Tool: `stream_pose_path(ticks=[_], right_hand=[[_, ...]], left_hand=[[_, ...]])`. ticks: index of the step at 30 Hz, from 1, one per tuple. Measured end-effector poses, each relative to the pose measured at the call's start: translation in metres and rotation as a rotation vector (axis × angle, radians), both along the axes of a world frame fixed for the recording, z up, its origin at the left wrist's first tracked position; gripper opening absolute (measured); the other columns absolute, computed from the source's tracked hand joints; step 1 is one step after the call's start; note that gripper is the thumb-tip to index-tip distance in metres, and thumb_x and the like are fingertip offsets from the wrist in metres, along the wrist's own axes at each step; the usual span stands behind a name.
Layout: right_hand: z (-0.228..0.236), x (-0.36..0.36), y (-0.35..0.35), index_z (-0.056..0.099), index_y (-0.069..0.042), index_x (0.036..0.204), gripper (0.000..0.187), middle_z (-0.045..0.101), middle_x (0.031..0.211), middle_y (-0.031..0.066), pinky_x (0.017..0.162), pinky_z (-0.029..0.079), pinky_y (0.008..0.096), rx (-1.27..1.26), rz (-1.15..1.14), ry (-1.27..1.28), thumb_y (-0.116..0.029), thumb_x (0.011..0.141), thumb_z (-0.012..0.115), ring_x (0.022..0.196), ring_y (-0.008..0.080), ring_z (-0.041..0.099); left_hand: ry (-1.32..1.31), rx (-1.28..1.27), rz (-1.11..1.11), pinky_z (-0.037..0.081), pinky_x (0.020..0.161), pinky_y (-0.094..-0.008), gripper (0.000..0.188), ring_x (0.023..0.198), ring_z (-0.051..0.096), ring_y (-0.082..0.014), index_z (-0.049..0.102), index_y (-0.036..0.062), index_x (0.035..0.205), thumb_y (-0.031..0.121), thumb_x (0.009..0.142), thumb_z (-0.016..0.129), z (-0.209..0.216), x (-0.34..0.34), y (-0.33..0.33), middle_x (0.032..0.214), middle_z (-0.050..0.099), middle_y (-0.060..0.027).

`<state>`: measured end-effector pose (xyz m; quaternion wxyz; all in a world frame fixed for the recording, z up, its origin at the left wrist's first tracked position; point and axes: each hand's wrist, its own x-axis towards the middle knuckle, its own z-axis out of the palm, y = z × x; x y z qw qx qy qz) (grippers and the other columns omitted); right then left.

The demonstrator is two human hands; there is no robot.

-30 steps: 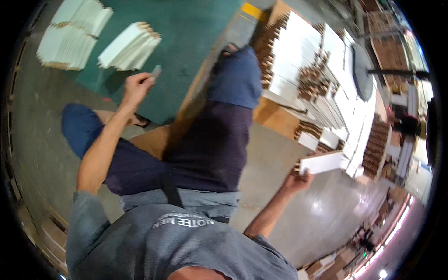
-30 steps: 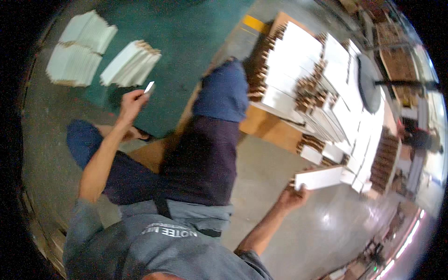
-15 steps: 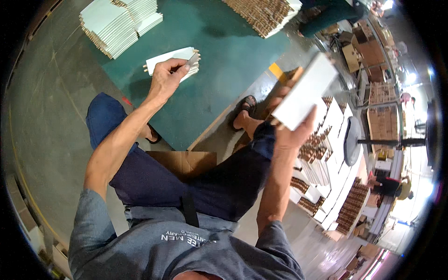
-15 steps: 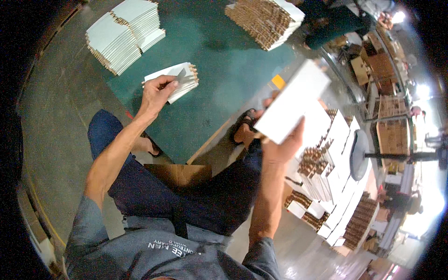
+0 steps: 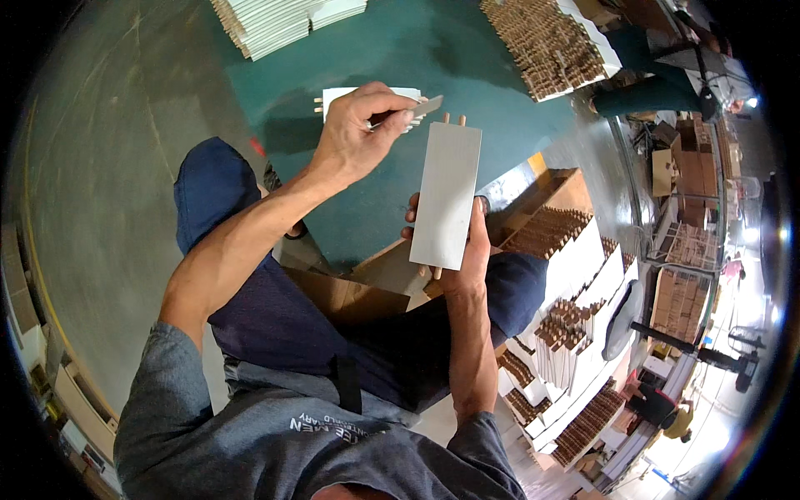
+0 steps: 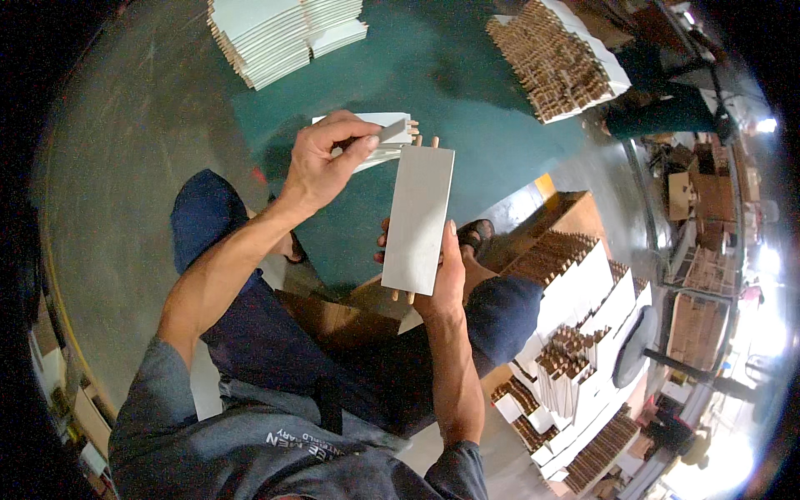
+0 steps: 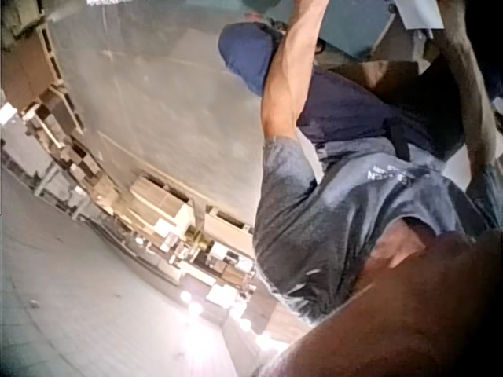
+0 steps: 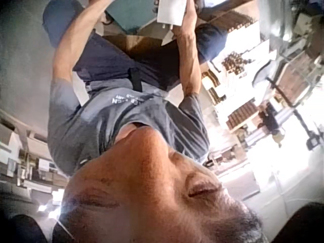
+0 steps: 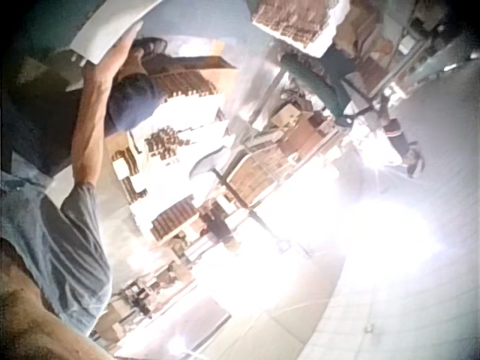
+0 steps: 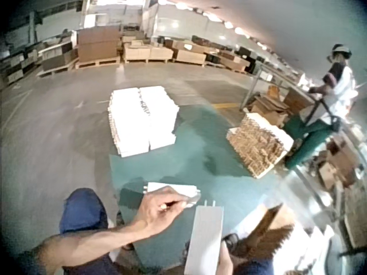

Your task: The person applies thin white adhesive strips to the edges of rectangular white furniture panels by hand, picking up panels one by one and stacking them after the application.

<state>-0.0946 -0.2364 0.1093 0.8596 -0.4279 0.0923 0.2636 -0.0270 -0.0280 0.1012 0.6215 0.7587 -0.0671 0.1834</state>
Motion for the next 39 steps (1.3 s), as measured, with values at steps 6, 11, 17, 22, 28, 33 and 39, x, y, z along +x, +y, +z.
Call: stream_pose_path(ticks=[6,11,17,22,28,33,39], right_hand=[[-0.007,0.0,0.007,0.049,0.002,0.134,0.067,0.062,0.114,0.0202,0.083,0.055,0.0454,-0.001,0.11,0.122,-0.05,0.105,0.018,0.095,0.0312,0.065],[-0.002,-0.002,0.012,0.051,0.0,0.13,0.069,0.063,0.108,0.0193,0.08,0.055,0.043,-0.004,0.145,0.127,-0.053,0.104,0.015,0.091,0.03,0.065],[-0.005,-0.006,0.006,0.05,-0.001,0.13,0.068,0.064,0.106,0.0198,0.075,0.057,0.0415,-0.049,0.129,0.126,-0.053,0.104,0.017,0.087,0.0297,0.066],[-0.002,-0.006,0.006,0.05,-0.002,0.13,0.067,0.064,0.104,0.0201,0.074,0.057,0.0417,-0.082,0.134,0.11,-0.054,0.104,0.017,0.087,0.0298,0.066],[-0.006,-0.003,0.006,0.051,-0.002,0.129,0.065,0.065,0.101,0.0201,0.072,0.057,0.0405,-0.068,0.084,0.127,-0.053,0.105,0.019,0.084,0.0296,0.066],[-0.03,0.005,-0.005,0.052,-0.004,0.127,0.057,0.065,0.104,0.0164,0.074,0.057,0.0406,0.12,-0.071,0.209,-0.049,0.106,0.025,0.088,0.0256,0.066],[-0.038,0.009,-0.019,0.054,-0.008,0.127,0.05,0.063,0.112,0.0089,0.083,0.055,0.0366,0.328,0.229,0.053,-0.048,0.106,0.032,0.097,0.0204,0.064]], left_hand=[[-0.109,0.146,-0.01,0.049,0.064,-0.0286,0.014,0.075,0.062,-0.0154,0.071,-0.0015,0.099,0.007,0.089,0.066,-0.004,0.003,-0.008,0.086,0.066,-0.0085],[-0.225,0.301,0.02,0.052,0.067,-0.0335,0.012,0.078,0.064,-0.0228,0.071,-0.0001,0.095,0.002,0.084,0.066,-0.008,0.0,-0.015,0.085,0.065,-0.0104],[-0.341,0.357,-0.031,0.053,0.066,-0.0364,0.006,0.078,0.063,-0.0276,0.069,-0.0008,0.088,0.001,0.083,0.066,-0.007,-0.013,-0.027,0.081,0.064,-0.0106],[-0.259,0.359,-0.094,0.053,0.069,-0.0356,0.01,0.078,0.064,-0.0248,0.07,0.0004,0.094,0.0,0.085,0.066,-0.004,-0.012,-0.023,0.087,0.065,-0.0112],[-0.292,0.371,-0.041,0.054,0.066,-0.0338,0.009,0.077,0.065,-0.024,0.07,0.0006,0.094,0.003,0.087,0.065,-0.011,-0.009,-0.025,0.087,0.065,-0.0118],[-0.41,0.348,-0.344,0.054,0.063,-0.0355,0.02,0.074,0.061,-0.0244,0.07,0.0007,0.092,-0.001,0.079,0.055,-0.01,-0.054,-0.055,0.084,0.061,-0.0105],[-0.272,0.397,-0.162,0.054,0.064,-0.0367,0.018,0.078,0.062,-0.0248,0.069,-0.0008,0.093,-0.001,0.079,0.058,-0.008,-0.027,-0.037,0.085,0.062,-0.0118]])
